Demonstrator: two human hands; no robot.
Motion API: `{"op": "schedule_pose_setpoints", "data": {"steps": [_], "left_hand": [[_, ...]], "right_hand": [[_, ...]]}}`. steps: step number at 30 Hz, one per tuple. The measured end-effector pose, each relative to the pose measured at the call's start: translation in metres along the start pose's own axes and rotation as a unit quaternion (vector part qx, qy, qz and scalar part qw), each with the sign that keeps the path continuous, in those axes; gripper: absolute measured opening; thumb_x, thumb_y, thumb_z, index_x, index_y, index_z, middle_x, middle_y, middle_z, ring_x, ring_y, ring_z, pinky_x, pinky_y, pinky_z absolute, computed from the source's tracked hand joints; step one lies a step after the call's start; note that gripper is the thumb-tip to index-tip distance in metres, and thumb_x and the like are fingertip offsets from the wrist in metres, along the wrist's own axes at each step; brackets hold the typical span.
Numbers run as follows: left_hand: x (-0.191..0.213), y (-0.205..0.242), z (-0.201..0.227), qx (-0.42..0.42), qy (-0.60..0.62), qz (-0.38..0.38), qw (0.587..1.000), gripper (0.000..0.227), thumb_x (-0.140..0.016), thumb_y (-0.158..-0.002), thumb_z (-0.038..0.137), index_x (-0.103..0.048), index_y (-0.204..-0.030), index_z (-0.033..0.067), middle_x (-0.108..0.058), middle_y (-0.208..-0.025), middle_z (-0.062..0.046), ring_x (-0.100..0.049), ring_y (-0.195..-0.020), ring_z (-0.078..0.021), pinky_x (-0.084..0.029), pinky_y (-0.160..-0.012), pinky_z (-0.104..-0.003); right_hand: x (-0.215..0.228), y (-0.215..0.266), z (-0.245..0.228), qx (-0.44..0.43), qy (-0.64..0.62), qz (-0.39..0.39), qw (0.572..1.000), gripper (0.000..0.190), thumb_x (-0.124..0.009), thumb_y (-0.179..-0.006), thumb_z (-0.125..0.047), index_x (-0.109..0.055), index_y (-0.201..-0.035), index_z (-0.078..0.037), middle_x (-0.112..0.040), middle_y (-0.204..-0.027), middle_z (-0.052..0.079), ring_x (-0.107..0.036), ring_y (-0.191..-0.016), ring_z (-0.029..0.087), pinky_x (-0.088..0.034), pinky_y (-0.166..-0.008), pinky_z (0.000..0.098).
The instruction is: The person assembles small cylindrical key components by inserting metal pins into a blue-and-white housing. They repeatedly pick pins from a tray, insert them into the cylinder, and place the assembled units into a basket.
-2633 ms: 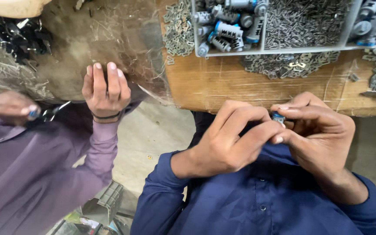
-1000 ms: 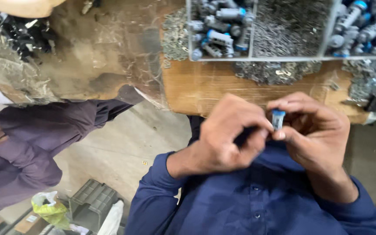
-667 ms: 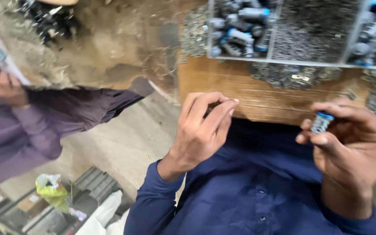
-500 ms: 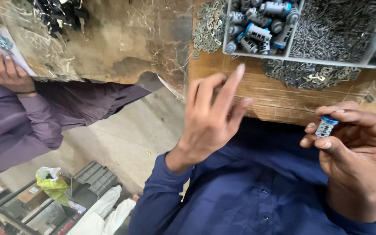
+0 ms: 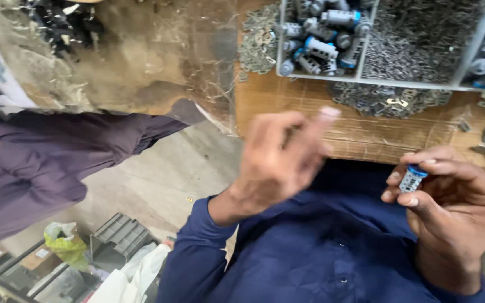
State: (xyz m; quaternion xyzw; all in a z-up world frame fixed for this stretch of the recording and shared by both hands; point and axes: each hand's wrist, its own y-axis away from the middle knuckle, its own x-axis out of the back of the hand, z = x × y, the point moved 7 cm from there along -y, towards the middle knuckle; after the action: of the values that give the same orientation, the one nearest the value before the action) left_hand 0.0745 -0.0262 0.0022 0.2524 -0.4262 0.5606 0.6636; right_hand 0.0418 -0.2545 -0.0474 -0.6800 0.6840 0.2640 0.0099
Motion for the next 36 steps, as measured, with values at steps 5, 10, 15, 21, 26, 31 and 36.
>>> {"op": "schedule_pose_setpoints", "data": {"steps": [5, 10, 15, 21, 26, 31, 36], "left_hand": [[0.003, 0.011, -0.025, 0.071, -0.115, 0.007, 0.991, 0.058, -0.073, -0.098, 0.048, -0.062, -0.136, 0.0065, -0.054, -0.110, -0.013, -0.050, -0.100, -0.0314, -0.047, -0.087, -0.043], [0.015, 0.002, -0.028, 0.064, -0.062, 0.016, 0.996, 0.072, -0.067, -0.099, 0.059, -0.057, -0.143, 0.0019, -0.051, -0.117, -0.014, -0.049, -0.106, -0.0288, -0.047, -0.091, -0.039], [0.021, -0.003, -0.027, 0.040, -0.037, -0.022, 0.998, 0.062, -0.075, -0.094, 0.047, -0.064, -0.136, 0.0023, -0.052, -0.108, -0.011, -0.050, -0.101, -0.0304, -0.048, -0.086, -0.041], [0.023, 0.020, -0.025, -0.117, 0.057, -0.050, 0.990, 0.033, -0.077, -0.091, 0.007, -0.065, -0.122, 0.0042, -0.062, -0.114, -0.007, -0.061, -0.108, -0.0249, -0.053, -0.096, -0.035], [0.034, 0.021, -0.038, 0.030, -0.019, 0.070, 0.997, 0.034, -0.080, -0.083, -0.002, -0.075, -0.114, 0.0114, -0.065, -0.103, -0.003, -0.060, -0.098, -0.0266, -0.050, -0.085, -0.037], [0.026, 0.009, 0.000, 0.012, 0.266, 0.074, 0.961, 0.026, -0.082, -0.090, -0.004, -0.071, -0.110, 0.0090, -0.069, -0.110, -0.001, -0.063, -0.092, -0.0202, -0.052, -0.083, -0.031], [0.013, 0.001, 0.022, -0.111, 0.203, 0.023, 0.973, 0.029, -0.083, -0.091, -0.003, -0.070, -0.115, 0.0068, -0.066, -0.113, -0.004, -0.060, -0.098, -0.0244, -0.051, -0.087, -0.036]], "right_hand": [[-0.013, -0.008, 0.006, -0.009, 0.032, -0.050, 0.998, 0.033, -0.075, -0.086, 0.012, -0.066, -0.117, 0.007, -0.066, -0.121, 0.025, -0.074, -0.096, 0.027, -0.068, -0.081, 0.0354], [-0.026, -0.009, 0.005, -0.014, 0.016, -0.069, 0.997, 0.033, -0.077, -0.086, 0.012, -0.067, -0.117, 0.006, -0.066, -0.120, 0.025, -0.074, -0.097, 0.027, -0.068, -0.083, 0.0357], [-0.034, -0.012, 0.013, -0.029, 0.031, -0.075, 0.996, 0.036, -0.078, -0.082, 0.014, -0.068, -0.116, 0.007, -0.065, -0.121, 0.026, -0.074, -0.095, 0.028, -0.068, -0.083, 0.0371], [-0.041, -0.017, 0.016, -0.005, -0.008, -0.084, 0.996, 0.037, -0.077, -0.085, 0.015, -0.066, -0.118, 0.005, -0.065, -0.124, 0.026, -0.073, -0.099, 0.028, -0.068, -0.086, 0.0375], [-0.039, -0.022, 0.023, -0.017, -0.007, -0.074, 0.997, 0.041, -0.075, -0.086, 0.015, -0.065, -0.124, 0.005, -0.065, -0.124, 0.026, -0.074, -0.098, 0.028, -0.068, -0.082, 0.0370], [-0.037, -0.020, 0.023, 0.009, 0.051, -0.093, 0.994, 0.039, -0.076, -0.086, 0.012, -0.066, -0.122, 0.005, -0.066, -0.125, 0.025, -0.071, -0.105, 0.023, -0.065, -0.083, 0.0290], [-0.031, -0.014, 0.019, 0.030, 0.094, -0.076, 0.992, 0.028, -0.079, -0.093, 0.007, -0.070, -0.119, 0.005, -0.069, -0.118, 0.020, -0.069, -0.091, 0.013, -0.061, -0.077, 0.0206]]}}
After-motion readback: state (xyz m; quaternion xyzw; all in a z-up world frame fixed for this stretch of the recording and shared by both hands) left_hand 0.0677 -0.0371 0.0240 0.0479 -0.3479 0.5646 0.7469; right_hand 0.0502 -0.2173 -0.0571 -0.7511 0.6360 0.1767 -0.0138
